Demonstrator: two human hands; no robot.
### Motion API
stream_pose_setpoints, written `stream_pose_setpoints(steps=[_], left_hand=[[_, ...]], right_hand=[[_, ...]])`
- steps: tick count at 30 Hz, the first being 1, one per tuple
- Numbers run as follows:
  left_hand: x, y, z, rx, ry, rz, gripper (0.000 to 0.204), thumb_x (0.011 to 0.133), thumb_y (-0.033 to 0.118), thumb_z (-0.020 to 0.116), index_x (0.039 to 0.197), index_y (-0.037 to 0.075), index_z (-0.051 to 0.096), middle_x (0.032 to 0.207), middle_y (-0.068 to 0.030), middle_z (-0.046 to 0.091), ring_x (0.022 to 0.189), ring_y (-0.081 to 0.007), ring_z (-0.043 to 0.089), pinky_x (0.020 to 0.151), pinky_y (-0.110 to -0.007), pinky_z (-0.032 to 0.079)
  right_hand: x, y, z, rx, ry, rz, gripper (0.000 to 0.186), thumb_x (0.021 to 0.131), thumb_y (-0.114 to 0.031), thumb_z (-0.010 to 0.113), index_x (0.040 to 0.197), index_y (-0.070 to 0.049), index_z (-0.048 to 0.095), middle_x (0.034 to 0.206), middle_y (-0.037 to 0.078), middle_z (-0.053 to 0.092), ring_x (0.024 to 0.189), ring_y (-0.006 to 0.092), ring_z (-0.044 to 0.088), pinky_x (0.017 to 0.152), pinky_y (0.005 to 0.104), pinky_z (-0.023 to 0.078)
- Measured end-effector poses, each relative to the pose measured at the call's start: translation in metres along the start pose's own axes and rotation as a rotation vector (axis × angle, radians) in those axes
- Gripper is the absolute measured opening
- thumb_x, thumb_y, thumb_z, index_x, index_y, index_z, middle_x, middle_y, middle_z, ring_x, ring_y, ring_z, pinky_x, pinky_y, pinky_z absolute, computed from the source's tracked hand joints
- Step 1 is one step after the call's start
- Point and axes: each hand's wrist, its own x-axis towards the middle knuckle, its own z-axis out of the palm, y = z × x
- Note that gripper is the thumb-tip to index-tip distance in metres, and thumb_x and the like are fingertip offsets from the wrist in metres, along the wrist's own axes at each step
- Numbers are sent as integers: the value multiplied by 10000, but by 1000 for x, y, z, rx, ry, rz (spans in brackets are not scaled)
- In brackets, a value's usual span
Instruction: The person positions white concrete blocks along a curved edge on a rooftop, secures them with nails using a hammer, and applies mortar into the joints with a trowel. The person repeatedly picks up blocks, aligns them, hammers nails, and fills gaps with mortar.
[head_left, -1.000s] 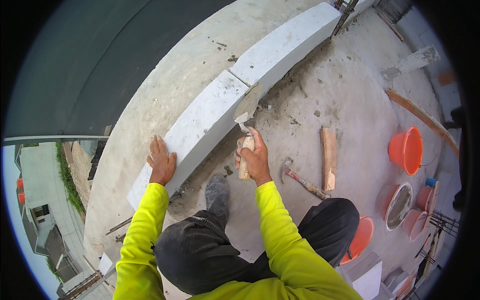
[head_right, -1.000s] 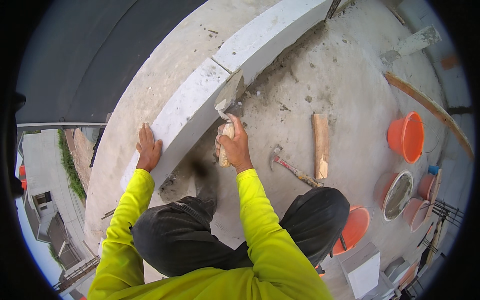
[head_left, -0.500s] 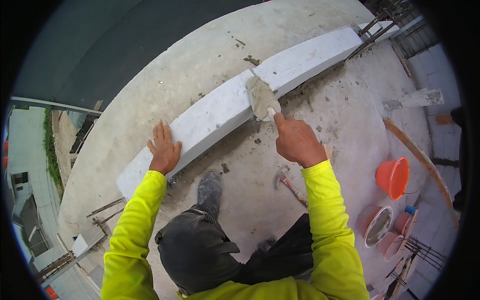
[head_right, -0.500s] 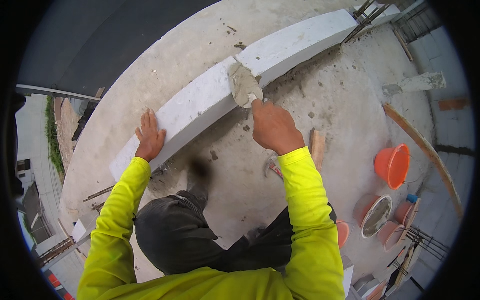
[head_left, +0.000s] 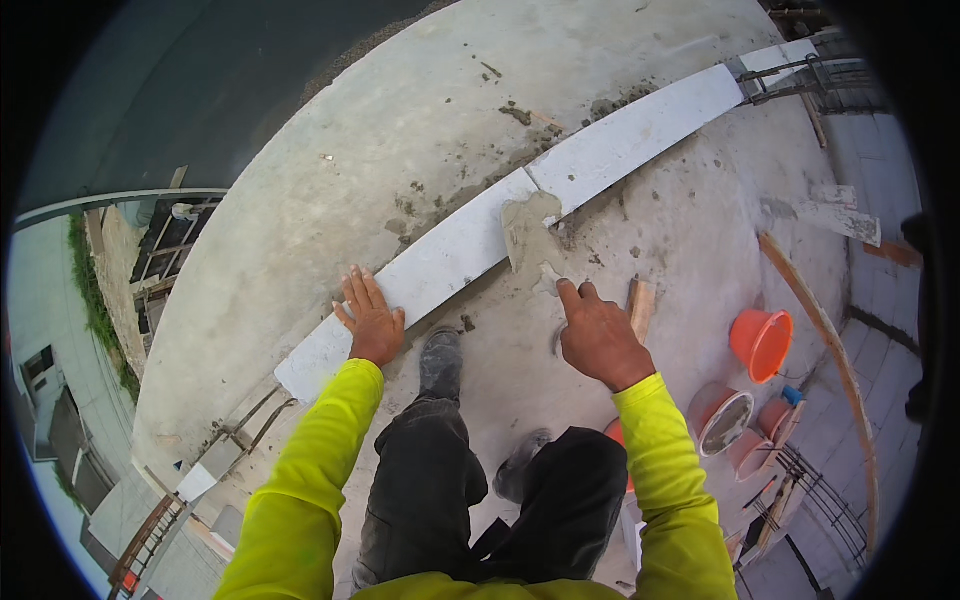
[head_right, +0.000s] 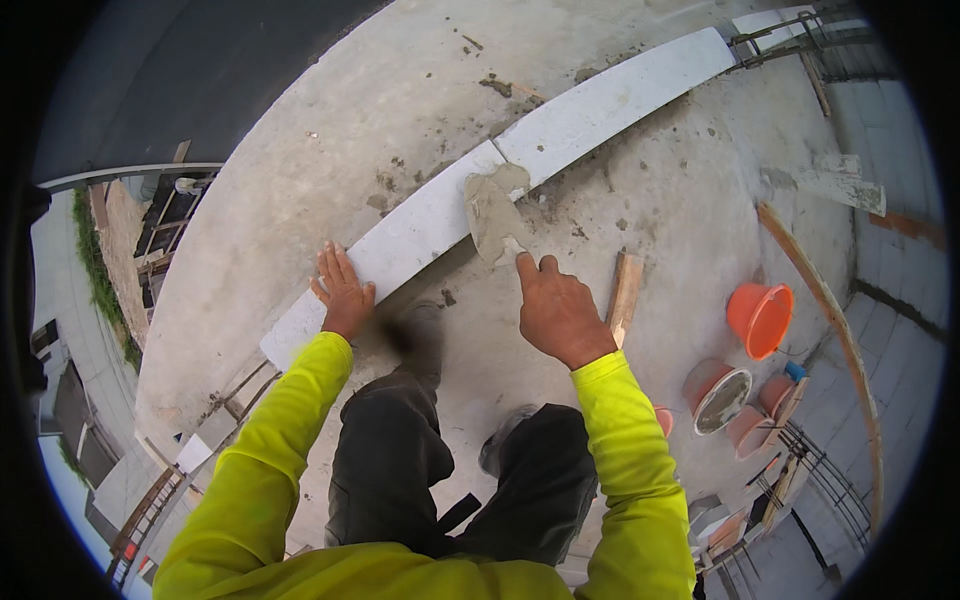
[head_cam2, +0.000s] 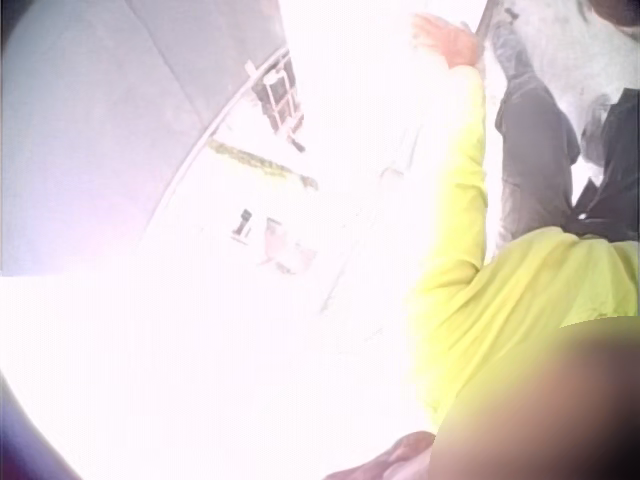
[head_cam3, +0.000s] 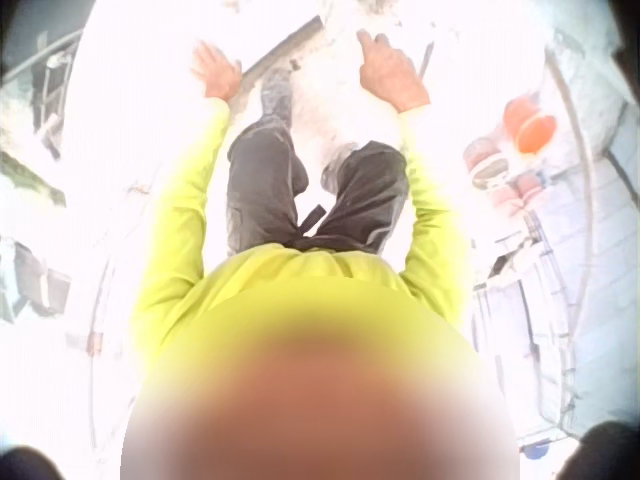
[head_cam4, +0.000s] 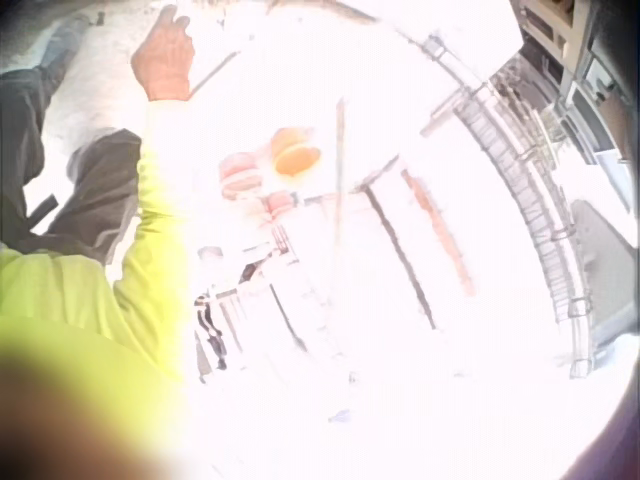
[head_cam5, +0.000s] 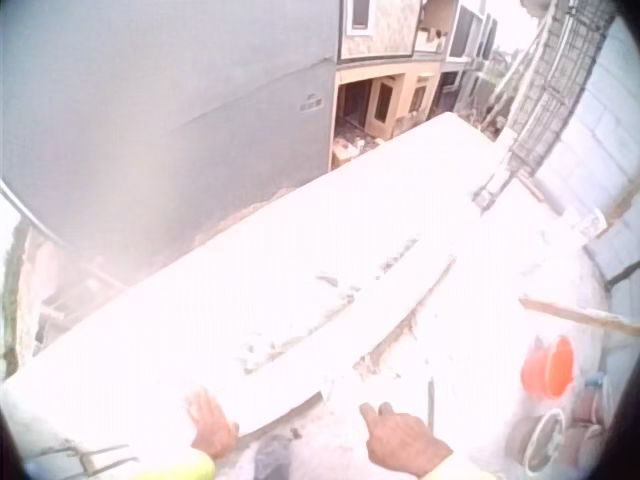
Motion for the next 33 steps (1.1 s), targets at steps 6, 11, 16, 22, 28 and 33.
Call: stream_pose_setpoints(steps=[6, 11, 16, 22, 28, 33], left_hand=[[2, 4, -6, -21, -42, -36, 916, 912, 257, 560, 1557, -55, -11, 1648, -236, -78, 1518, -426, -125, 1140, -678, -74], [-1, -5, -2, 3, -9, 5, 906, 916, 243, 554, 1558, -48, -14, 1649, -234, -57, 1519, -431, -105, 1142, -684, -45], [4, -25, 9, 118, 63, 98, 816, 980, 234, 469, 1584, 34, -42, 1654, -214, -34, 1529, -403, -9, 1167, -654, 29], [25, -72, 5, 169, 86, 253, 765, 1000, 346, 414, 1590, 27, 47, 1635, -261, 92, 1495, -451, 145, 1202, -521, 157], [52, -101, -25, 263, -7, 87, 761, 987, 347, 493, 1585, 25, 149, 1616, -299, 138, 1501, -434, 158, 1214, -480, 175], [68, -101, -49, 649, 4, -4, 764, 956, 366, 552, 1553, -6, 252, 1570, -315, 270, 1483, -415, 241, 1212, -467, 199]], right_hand=[[5, -36, -18, 290, -323, 52, 487, 800, -50, 587, 1265, 30, 465, 1071, 283, 608, 900, 478, 649, 787, 508, 545], [-113, -12, 13, 1238, 90, 501, 406, 806, -89, 637, 1193, -4, 548, 840, 157, 604, 754, 230, 605, 706, 342, 494], [-263, 72, 63, 1050, 436, 1116, 341, 881, -81, 604, 1209, -8, 547, 919, 49, 601, 785, 125, 543, 710, 288, 472], [-458, 261, 153, 638, 554, 1561, 297, 933, -248, 644, 1040, 21, 573, 760, 172, 635, 650, 274, 601, 654, 391, 507], [-503, 448, 214, 408, 102, 1601, 474, 853, -342, 632, 1191, -11, 646, 1060, 286, 689, 1028, 458, 652, 926, 508, 507], [-470, 501, 249, 511, 255, 1460, 457, 839, -314, 622, 1134, 32, 667, 1031, 303, 688, 984, 448, 669, 934, 486, 507]])
